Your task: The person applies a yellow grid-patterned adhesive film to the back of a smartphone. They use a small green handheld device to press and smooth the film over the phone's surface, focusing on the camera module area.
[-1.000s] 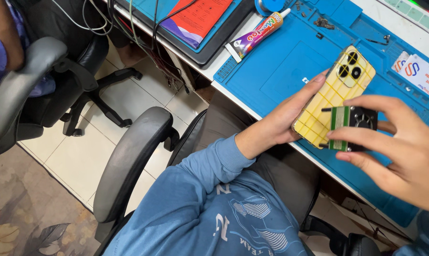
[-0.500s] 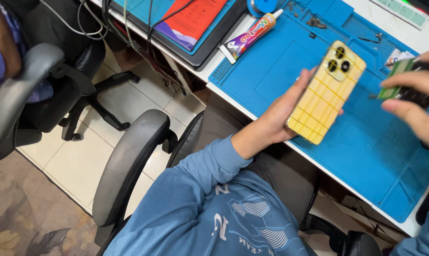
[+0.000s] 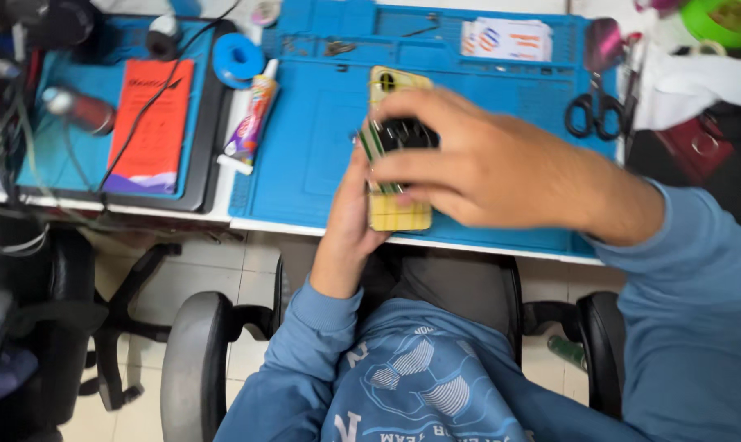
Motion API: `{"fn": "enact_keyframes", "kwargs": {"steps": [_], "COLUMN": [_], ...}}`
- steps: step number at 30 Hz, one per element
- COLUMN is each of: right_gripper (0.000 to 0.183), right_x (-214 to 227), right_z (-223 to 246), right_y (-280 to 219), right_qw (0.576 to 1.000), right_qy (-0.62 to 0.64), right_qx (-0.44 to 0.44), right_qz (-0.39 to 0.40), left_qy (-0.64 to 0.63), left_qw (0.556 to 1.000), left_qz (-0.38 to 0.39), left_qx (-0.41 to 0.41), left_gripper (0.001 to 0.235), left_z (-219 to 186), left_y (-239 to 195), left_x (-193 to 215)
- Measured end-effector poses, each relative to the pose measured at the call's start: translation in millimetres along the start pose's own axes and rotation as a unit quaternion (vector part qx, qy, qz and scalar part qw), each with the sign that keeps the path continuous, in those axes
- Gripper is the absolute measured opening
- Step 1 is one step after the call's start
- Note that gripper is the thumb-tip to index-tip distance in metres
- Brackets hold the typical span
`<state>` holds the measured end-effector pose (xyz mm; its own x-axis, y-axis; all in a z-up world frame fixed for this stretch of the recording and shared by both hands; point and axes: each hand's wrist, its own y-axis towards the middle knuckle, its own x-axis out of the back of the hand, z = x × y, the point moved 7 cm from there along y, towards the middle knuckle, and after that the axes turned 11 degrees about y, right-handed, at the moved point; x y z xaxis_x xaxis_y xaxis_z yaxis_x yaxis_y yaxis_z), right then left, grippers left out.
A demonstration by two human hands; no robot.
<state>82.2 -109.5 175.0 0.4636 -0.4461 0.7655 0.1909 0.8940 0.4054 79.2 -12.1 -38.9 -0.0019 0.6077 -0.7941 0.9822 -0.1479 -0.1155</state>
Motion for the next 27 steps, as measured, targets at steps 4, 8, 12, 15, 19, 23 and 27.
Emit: {"fn": "enact_keyframes", "kwargs": {"steps": [4, 8, 12, 15, 19, 23, 27], "right_gripper": [0.029, 0.027, 0.033, 0.040, 0.050, 0.046, 0.048], "right_x": [23, 33, 30, 30, 9, -15, -12], "right_z": [-26, -51, -55, -47, -25, -3, 6], "right_y": [-2, -9, -14, -9, -3, -5, 1], "right_qw": [0.997, 0.992, 0.987, 0.987, 0.992, 0.990, 0.997], "right_qy": [-0.047, -0.073, -0.100, -0.094, -0.023, 0.049, 0.057], "right_qx": [0.002, -0.040, -0.094, -0.126, -0.110, -0.077, -0.014], "right_qz": [-0.069, -0.090, -0.078, -0.031, 0.057, 0.108, 0.054], "left_qy": [0.048, 0.070, 0.040, 0.022, -0.016, -0.013, -0.008], "left_qw": [0.998, 0.997, 0.998, 1.000, 1.000, 0.999, 1.000], "left_qz": [-0.004, 0.022, 0.048, 0.018, 0.014, -0.032, -0.002], "left_qx": [0.029, 0.020, 0.004, -0.003, -0.015, -0.007, -0.002], "left_gripper": [0.065, 0.066, 0.072, 0.071, 0.063, 0.059, 0.059], "left_z": [-4, -10, -14, -16, -13, -6, -3], "left_y": [-4, -2, -8, -6, -3, 0, -1], "left_x": [-10, -22, -23, -19, -10, 5, 5]}}
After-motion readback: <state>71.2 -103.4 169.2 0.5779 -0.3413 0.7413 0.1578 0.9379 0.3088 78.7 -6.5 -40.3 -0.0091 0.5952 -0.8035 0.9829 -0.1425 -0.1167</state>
